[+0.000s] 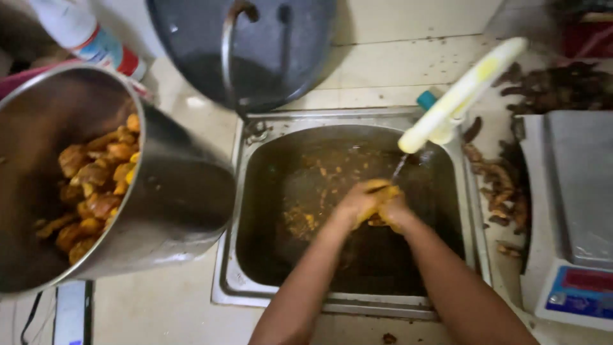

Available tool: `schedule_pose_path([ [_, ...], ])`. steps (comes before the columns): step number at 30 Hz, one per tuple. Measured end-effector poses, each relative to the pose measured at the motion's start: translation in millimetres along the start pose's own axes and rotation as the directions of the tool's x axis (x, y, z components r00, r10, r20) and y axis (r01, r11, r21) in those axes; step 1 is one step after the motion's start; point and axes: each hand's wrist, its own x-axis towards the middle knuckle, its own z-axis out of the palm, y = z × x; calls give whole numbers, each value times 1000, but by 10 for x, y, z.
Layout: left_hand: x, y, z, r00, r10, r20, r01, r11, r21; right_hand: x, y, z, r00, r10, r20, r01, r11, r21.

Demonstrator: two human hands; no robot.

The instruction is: Washing and scrubbing turmeric roots in a sink under running water to remove dirt.

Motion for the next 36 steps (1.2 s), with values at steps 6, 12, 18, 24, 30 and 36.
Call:
schedule_pose_path([
  [6,-535,1308,1336,961,187,201,-151,972,-183,115,-121,-115,1000,-29,5,28,988,155],
  [12,102,851,950,930,344,127,-323,933,-160,267,-357,-240,998,-52,20,43,947,318],
  [18,441,229,-1089,916,135,-379,157,747,646,-607,-742,223,948,-35,316,-94,919,383],
  [24,-844,719,-1009,882,-118,-455,463,385,798,-811,-781,407,911,48,409,-179,941,287],
  [30,-477,533,-980,891,-135,-433,454,287,844,-848,-816,437,924,65,378,-174,950,261],
  [36,-1,127,-1309,912,-74,-403,409,231,883,-768,-698,397,941,65,333,-143,966,217],
])
